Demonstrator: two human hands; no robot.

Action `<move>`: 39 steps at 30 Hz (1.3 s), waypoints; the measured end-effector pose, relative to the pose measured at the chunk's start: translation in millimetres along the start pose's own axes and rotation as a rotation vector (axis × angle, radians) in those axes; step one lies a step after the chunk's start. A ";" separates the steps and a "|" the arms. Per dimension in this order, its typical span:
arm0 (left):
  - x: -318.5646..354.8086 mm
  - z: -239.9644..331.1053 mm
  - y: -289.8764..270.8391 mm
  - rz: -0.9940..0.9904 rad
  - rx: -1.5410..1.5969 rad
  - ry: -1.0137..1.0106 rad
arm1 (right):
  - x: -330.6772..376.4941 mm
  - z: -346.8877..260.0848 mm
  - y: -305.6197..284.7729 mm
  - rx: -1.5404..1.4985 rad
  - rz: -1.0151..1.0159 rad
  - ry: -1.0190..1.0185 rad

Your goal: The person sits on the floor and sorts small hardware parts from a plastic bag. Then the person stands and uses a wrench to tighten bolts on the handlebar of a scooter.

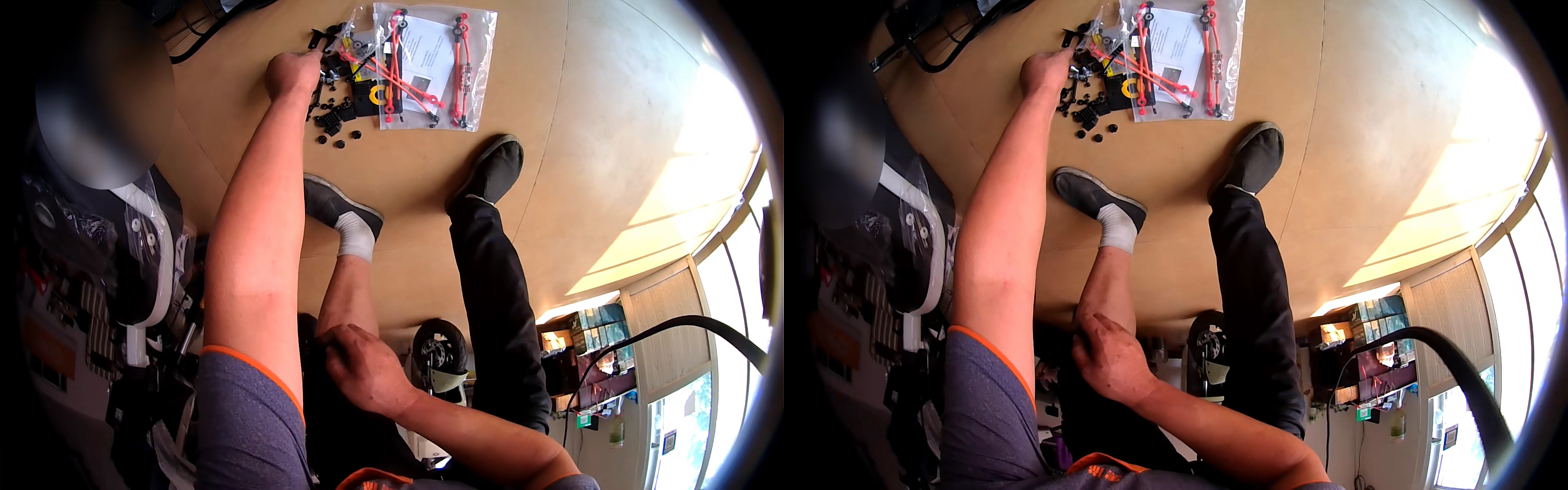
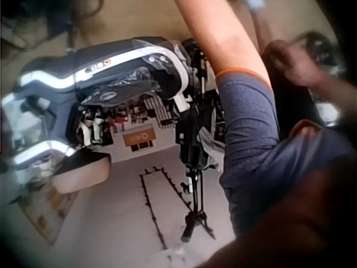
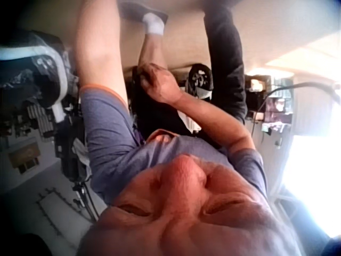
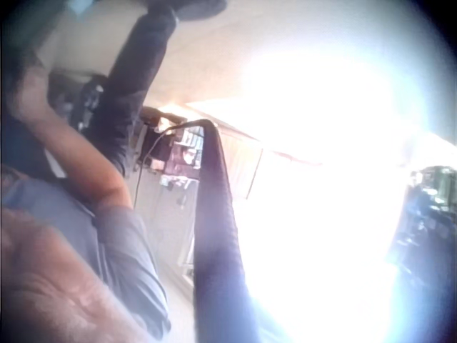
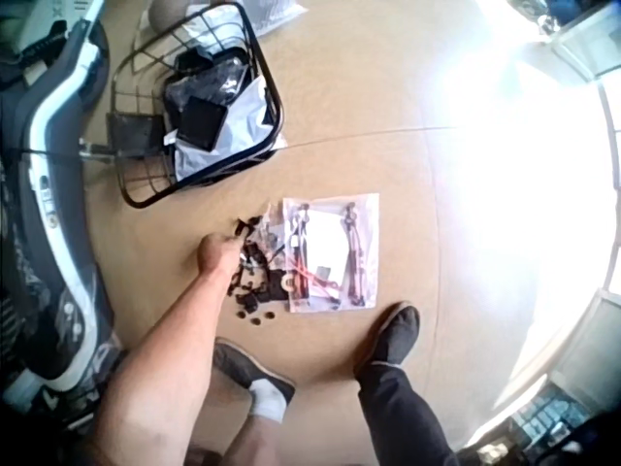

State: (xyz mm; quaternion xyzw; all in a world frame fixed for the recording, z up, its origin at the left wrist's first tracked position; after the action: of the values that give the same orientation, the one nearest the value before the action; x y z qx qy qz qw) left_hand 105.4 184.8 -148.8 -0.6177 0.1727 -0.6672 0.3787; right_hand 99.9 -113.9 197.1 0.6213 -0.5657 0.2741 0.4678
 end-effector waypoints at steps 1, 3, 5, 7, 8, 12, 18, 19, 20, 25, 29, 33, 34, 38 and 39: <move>1.2 2.0 -0.7 0.000 -0.006 0.008 | 0.5 -0.2 -0.3 0.006 -0.003 0.000; 7.0 1.9 -2.1 -0.020 0.105 0.041 | -0.9 -2.1 -3.8 0.023 0.011 -0.048; 21.0 -20.6 -14.0 -0.052 0.308 0.069 | -3.0 -9.2 -5.9 -0.009 0.004 -0.073; 78.8 -21.9 0.7 -0.314 0.743 -0.155 | -5.4 -18.1 -23.4 -0.055 0.048 -0.059; 111.8 -27.8 10.1 -0.535 1.005 -0.260 | -5.8 -20.9 -36.6 -0.073 0.090 -0.035; 279.6 -25.2 -29.2 -1.123 1.253 -0.339 | 9.1 -40.2 -93.7 -0.134 0.447 -0.141; 488.8 -26.0 -122.7 -1.267 1.344 -0.615 | 113.6 -74.8 -70.2 0.131 0.254 -0.338; 516.5 -29.0 -134.7 -1.276 1.434 -0.665 | 139.5 -86.1 -63.5 0.162 0.173 -0.242; 542.1 -26.7 -148.8 -1.259 1.500 -0.700 | 165.3 -101.6 -59.2 0.195 0.149 -0.263; 647.0 14.3 -234.4 -1.165 1.657 -0.649 | 274.3 -165.7 -40.9 0.412 0.087 -0.453; 710.4 5.4 -309.0 -0.860 1.456 -0.487 | 344.8 -216.9 0.8 0.577 -0.136 -0.405; 749.6 -21.6 -381.0 -0.653 1.396 -0.306 | 394.4 -276.3 42.8 0.730 -0.226 -0.502; 756.9 -32.9 -400.5 -0.595 1.426 -0.283 | 408.4 -296.1 60.4 0.797 -0.239 -0.533; 783.6 -89.4 -458.6 -0.380 1.487 -0.278 | 433.7 -343.7 126.0 0.980 -0.338 -0.521; 773.0 -115.6 -461.1 -0.236 1.276 -0.022 | 442.6 -361.9 150.7 1.019 -0.354 -0.491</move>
State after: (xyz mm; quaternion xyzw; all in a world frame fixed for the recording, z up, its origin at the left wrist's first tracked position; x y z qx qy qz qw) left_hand -101.0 -96.7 688.8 -0.2931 -0.3306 -0.6695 0.5971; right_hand 116.5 22.8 772.1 0.8978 -0.3421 0.2773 0.0044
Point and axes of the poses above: each hand's wrist, its own x-axis away from the middle knuckle, its own y-axis out of the palm, z = x × y, the point moved 8 cm from there along -x, towards the middle knuckle, and after that the axes turned 3 degrees about -z, right-handed, at the moved point
